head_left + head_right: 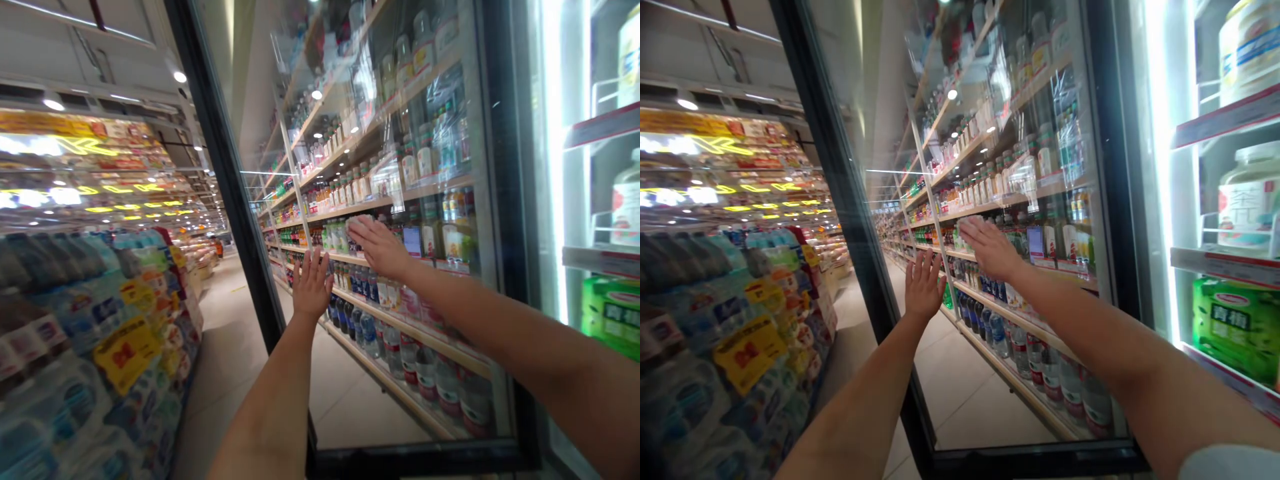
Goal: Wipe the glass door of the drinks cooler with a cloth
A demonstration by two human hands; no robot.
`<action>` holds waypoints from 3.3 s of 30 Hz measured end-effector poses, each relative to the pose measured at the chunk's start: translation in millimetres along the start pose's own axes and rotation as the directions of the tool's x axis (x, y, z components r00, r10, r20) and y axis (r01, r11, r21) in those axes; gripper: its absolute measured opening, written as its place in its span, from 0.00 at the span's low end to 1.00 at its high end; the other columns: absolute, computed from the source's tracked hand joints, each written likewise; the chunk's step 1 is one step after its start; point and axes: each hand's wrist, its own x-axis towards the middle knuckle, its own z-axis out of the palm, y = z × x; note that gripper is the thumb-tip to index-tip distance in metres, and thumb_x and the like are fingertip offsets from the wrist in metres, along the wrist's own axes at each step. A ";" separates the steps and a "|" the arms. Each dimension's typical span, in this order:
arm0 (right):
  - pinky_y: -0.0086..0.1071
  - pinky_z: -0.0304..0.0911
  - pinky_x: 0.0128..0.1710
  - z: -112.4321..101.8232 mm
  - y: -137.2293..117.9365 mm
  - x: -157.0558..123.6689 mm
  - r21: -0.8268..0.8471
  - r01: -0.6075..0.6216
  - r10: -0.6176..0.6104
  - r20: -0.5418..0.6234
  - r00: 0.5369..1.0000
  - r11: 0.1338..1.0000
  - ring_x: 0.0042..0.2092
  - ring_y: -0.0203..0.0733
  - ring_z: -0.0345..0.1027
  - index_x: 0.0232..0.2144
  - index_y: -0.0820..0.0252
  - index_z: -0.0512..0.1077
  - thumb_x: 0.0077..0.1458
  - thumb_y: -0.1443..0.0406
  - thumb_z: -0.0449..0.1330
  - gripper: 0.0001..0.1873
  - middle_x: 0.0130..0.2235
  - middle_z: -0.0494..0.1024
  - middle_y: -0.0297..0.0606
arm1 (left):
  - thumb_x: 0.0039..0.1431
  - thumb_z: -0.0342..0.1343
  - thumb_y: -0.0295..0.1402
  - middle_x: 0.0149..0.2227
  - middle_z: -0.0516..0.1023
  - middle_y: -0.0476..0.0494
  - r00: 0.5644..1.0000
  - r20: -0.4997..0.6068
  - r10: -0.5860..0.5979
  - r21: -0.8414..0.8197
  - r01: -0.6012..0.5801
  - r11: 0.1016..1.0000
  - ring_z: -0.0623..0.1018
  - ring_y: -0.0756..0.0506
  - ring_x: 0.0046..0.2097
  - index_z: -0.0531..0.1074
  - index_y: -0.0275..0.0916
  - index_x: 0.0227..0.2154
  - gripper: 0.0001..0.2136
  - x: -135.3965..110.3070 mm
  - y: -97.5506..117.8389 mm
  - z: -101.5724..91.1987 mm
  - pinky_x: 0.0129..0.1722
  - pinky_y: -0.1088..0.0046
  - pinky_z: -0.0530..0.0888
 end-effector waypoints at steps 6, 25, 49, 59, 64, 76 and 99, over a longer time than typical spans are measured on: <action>0.47 0.51 0.70 8.8 -10.4 -8.8 0.050 0.241 -0.245 0.107 0.963 0.969 0.72 0.48 0.50 0.66 0.62 0.65 0.62 0.72 0.51 0.30 0.68 0.65 0.41 | 0.72 0.50 0.36 0.72 0.55 0.38 1.000 -0.008 0.005 -0.028 -0.006 1.000 0.44 0.41 0.75 0.55 0.40 0.71 0.28 -1.0 -1.1 1.2 0.74 0.52 0.45; 0.54 0.50 0.70 2.4 -3.1 -15.8 0.020 0.006 -0.005 -0.019 1.000 1.000 0.74 0.52 0.43 0.68 0.63 0.62 0.63 0.72 0.51 0.31 0.69 0.63 0.45 | 0.72 0.48 0.37 0.72 0.54 0.41 0.997 0.065 -0.045 -0.041 0.047 0.998 0.48 0.40 0.75 0.51 0.44 0.72 0.29 -1.3 0.5 -1.3 0.74 0.50 0.46; 0.52 0.53 0.70 24.3 -32.8 -16.5 0.095 0.107 -0.114 0.080 0.990 0.990 0.73 0.50 0.45 0.67 0.64 0.63 0.62 0.73 0.51 0.30 0.69 0.63 0.45 | 0.73 0.47 0.37 0.72 0.55 0.39 0.998 0.048 -0.046 -0.029 0.047 0.998 0.47 0.40 0.75 0.56 0.41 0.71 0.26 -1.6 2.2 -1.1 0.73 0.51 0.47; 0.54 0.49 0.71 8.3 -16.8 -0.5 0.032 -0.093 0.093 -0.014 0.996 0.995 0.74 0.51 0.42 0.69 0.63 0.59 0.62 0.74 0.50 0.34 0.71 0.58 0.45 | 0.72 0.48 0.36 0.72 0.54 0.39 0.998 0.049 -0.049 -0.021 0.050 0.999 0.48 0.40 0.75 0.55 0.42 0.71 0.27 -2.4 1.8 -0.6 0.73 0.51 0.48; 0.52 0.52 0.70 9.4 -22.8 -10.3 0.073 0.037 -0.045 0.101 0.994 0.997 0.74 0.49 0.45 0.70 0.58 0.56 0.62 0.74 0.51 0.36 0.71 0.60 0.42 | 0.73 0.47 0.37 0.73 0.53 0.39 0.996 0.073 -0.058 -0.049 0.062 0.997 0.47 0.40 0.75 0.53 0.43 0.72 0.27 -2.1 2.6 -1.8 0.73 0.50 0.47; 0.52 0.49 0.70 3.6 -16.1 -13.2 0.005 0.013 -0.013 0.103 0.995 1.000 0.74 0.52 0.41 0.71 0.62 0.54 0.63 0.72 0.51 0.35 0.72 0.56 0.43 | 0.73 0.48 0.36 0.72 0.53 0.39 0.998 0.042 -0.055 -0.040 0.057 0.998 0.46 0.40 0.75 0.53 0.42 0.72 0.27 -3.0 3.5 -0.8 0.73 0.50 0.48; 0.47 0.48 0.71 2.9 -9.2 -25.3 0.053 0.174 -0.180 0.154 0.971 0.983 0.73 0.47 0.48 0.68 0.59 0.61 0.61 0.74 0.51 0.33 0.70 0.62 0.38 | 0.73 0.47 0.37 0.73 0.52 0.39 0.991 0.106 -0.079 -0.030 0.082 0.996 0.47 0.39 0.75 0.53 0.42 0.72 0.27 -1.8 5.3 -7.0 0.74 0.50 0.47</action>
